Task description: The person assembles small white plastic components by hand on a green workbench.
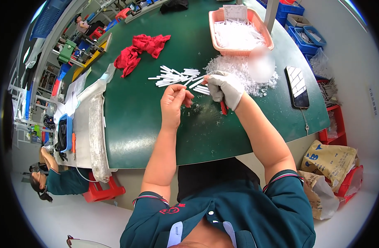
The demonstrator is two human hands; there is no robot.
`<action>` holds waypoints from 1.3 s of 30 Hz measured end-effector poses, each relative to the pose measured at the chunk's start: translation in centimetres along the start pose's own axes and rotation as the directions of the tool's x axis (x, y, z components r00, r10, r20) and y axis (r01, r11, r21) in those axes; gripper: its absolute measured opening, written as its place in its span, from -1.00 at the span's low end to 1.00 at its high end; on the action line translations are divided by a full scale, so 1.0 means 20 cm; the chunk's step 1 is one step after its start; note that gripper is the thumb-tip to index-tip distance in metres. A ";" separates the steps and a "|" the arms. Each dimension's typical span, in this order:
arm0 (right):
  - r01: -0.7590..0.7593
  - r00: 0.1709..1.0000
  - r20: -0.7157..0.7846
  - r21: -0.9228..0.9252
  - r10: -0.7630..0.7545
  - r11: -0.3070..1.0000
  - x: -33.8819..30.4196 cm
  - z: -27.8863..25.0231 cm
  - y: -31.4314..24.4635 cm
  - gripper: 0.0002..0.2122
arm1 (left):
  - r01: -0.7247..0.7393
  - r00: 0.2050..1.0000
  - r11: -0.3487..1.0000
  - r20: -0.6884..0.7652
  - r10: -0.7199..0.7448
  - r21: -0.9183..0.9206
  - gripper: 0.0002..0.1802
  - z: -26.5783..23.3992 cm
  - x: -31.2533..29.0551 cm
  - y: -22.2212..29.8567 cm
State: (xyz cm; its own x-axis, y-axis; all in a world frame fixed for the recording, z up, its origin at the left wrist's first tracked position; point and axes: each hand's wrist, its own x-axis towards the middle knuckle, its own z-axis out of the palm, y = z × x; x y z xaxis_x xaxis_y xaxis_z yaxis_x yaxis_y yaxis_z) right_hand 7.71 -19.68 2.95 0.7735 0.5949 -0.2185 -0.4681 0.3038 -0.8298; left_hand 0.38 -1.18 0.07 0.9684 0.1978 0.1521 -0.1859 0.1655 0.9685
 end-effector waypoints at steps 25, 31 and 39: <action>0.066 0.978 -0.171 -0.281 -0.117 0.957 0.02 0.08 0.05 -0.78 | -0.301 0.932 -0.017 0.298 0.204 0.953 -0.87 0.05 -0.04 -0.07; -0.030 0.974 -0.213 -0.468 -0.080 0.883 0.02 0.13 0.05 -0.74 | -0.220 0.974 0.024 0.218 0.068 0.975 -0.82 0.04 -0.04 -0.02; 0.094 0.949 -0.178 -0.628 -0.260 0.773 0.07 0.09 0.15 -0.73 | -0.119 0.987 0.314 0.078 0.139 0.942 -0.78 0.01 -0.02 0.00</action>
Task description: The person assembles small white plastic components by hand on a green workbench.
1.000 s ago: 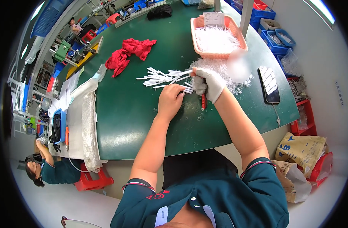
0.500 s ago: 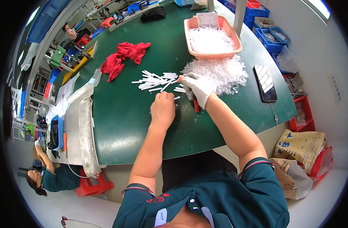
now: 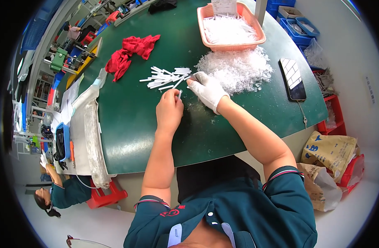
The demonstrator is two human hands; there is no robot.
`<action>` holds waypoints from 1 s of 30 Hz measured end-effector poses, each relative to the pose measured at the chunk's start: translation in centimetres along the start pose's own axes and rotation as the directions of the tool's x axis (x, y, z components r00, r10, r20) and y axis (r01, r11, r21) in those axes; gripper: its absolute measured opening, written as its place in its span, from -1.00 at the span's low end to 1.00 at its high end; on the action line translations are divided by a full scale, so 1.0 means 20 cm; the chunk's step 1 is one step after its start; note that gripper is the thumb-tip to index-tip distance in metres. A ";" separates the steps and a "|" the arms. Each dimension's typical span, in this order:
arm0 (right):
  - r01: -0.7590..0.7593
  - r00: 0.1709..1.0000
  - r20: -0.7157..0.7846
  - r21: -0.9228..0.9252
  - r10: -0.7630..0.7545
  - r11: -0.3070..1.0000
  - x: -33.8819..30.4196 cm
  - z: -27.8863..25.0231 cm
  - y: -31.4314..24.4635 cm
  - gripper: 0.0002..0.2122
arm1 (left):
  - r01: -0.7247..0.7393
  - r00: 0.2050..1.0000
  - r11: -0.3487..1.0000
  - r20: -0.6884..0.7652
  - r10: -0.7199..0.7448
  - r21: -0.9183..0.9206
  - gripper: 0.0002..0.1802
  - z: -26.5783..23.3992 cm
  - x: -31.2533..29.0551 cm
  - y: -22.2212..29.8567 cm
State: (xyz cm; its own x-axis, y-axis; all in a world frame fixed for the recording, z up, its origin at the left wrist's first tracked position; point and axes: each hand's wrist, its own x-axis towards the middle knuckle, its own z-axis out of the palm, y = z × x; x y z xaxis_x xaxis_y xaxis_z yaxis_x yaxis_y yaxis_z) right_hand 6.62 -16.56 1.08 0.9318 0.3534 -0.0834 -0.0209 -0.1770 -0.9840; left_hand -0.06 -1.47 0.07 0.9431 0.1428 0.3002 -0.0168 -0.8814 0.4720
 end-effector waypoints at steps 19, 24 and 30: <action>0.274 0.959 0.058 -0.462 -0.279 0.844 -0.11 -0.02 -0.14 -0.70 | 0.043 0.996 0.523 -0.005 -0.090 -0.851 -0.75 -0.02 0.00 0.01; 0.252 0.967 0.085 -0.471 -0.241 0.845 -0.11 -0.03 -0.14 -0.63 | -0.141 0.981 0.741 -0.192 0.016 -0.657 -0.85 -0.03 -0.01 0.04; 0.233 0.972 0.109 -0.477 -0.207 0.848 -0.11 -0.03 -0.14 -0.60 | -0.235 0.960 0.784 -0.262 0.095 -0.575 -0.88 -0.05 0.00 0.06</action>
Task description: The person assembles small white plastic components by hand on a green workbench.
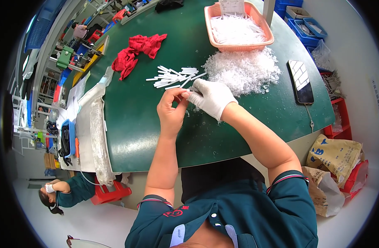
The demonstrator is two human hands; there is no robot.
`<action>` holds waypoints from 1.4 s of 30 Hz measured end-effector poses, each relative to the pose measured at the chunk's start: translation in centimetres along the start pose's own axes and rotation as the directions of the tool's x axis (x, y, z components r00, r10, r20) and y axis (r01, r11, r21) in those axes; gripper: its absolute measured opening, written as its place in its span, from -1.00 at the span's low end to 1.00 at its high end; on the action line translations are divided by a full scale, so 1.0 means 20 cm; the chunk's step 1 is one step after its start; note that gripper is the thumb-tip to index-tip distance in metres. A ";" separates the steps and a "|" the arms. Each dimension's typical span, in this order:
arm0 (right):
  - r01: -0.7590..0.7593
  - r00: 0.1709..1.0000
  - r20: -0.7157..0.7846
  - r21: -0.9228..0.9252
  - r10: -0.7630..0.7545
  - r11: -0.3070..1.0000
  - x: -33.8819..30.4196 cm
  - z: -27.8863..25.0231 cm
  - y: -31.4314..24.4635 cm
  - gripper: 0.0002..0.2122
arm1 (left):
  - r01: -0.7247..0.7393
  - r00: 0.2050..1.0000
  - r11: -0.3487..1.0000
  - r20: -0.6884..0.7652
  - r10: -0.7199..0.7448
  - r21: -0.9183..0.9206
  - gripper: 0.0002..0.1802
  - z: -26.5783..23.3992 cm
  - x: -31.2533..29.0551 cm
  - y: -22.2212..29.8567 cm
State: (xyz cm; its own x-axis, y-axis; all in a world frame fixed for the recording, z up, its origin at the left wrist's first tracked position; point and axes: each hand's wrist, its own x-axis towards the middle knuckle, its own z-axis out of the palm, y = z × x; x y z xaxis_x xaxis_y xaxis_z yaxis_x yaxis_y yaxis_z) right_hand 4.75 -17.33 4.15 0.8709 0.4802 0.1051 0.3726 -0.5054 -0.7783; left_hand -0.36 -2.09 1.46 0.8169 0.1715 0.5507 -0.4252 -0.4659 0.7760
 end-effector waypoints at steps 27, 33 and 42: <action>0.089 0.995 0.060 -0.172 -0.080 0.981 0.02 0.00 0.03 -0.62 | 0.015 1.000 1.000 0.024 -0.014 -0.019 -0.78 -0.01 0.00 -0.03; 0.109 0.989 0.113 -0.150 -0.093 0.983 0.01 0.01 0.03 -0.61 | 0.057 0.998 0.998 -0.026 -0.058 -0.033 -0.88 -0.01 -0.03 -0.03; -0.068 0.998 -0.011 0.139 0.070 0.988 0.09 -0.07 0.12 -0.75 | 0.177 0.981 0.935 -0.025 -0.194 -0.306 -0.84 -0.03 -0.01 -0.08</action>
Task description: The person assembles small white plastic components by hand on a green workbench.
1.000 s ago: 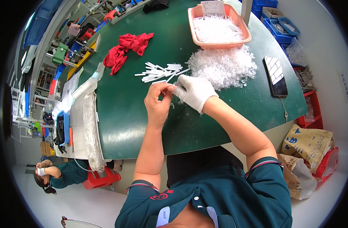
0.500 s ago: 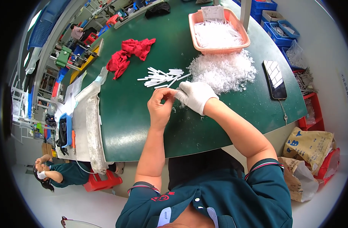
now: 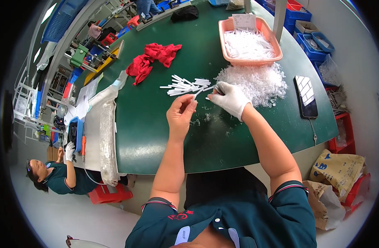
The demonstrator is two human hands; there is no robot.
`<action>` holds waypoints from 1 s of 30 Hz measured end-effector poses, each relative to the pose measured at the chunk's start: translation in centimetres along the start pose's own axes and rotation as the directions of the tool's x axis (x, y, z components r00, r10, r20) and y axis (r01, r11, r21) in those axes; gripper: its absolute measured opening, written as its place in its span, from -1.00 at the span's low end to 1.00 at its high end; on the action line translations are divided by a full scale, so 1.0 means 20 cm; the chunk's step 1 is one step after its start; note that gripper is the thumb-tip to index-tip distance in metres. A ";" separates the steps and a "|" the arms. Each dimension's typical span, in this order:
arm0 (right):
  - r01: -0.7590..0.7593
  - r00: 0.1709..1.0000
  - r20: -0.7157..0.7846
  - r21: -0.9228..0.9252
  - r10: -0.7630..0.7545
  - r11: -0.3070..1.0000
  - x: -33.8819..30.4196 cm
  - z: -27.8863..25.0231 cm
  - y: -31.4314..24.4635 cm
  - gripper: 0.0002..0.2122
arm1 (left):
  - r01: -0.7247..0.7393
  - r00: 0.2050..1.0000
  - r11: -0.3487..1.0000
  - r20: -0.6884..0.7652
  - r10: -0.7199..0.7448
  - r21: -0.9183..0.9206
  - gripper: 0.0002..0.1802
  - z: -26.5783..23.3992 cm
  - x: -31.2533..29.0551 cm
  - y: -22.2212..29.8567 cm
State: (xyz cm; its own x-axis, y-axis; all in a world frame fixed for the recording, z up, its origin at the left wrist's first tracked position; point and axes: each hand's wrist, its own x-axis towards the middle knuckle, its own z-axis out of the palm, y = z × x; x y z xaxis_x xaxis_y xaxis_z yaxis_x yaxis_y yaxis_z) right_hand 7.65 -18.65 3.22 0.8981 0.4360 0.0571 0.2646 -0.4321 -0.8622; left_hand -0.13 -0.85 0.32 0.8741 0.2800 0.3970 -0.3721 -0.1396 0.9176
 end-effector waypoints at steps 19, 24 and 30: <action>-0.303 0.948 0.196 0.800 0.251 0.517 0.00 -0.04 0.03 -0.83 | 0.024 0.994 0.998 -0.106 -0.017 0.063 -0.93 -0.04 0.02 0.02; -0.425 0.904 0.377 0.840 0.201 0.336 0.00 -0.02 0.05 -0.84 | 0.036 0.996 0.986 -0.085 -0.022 0.165 -0.92 -0.01 0.02 0.03; -0.487 0.873 0.466 0.854 0.147 0.185 0.03 -0.02 0.11 -0.79 | -0.049 0.998 0.935 -0.025 0.061 0.350 -0.80 0.00 0.02 -0.03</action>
State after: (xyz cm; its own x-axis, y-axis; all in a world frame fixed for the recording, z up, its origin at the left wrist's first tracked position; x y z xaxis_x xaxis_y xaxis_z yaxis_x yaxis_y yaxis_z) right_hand 8.83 -19.72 1.56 0.6591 0.6848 -0.3110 -0.6881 0.3822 -0.6168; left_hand 0.50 -0.69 -0.10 0.8416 0.2945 0.4528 -0.2812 -0.4768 0.8328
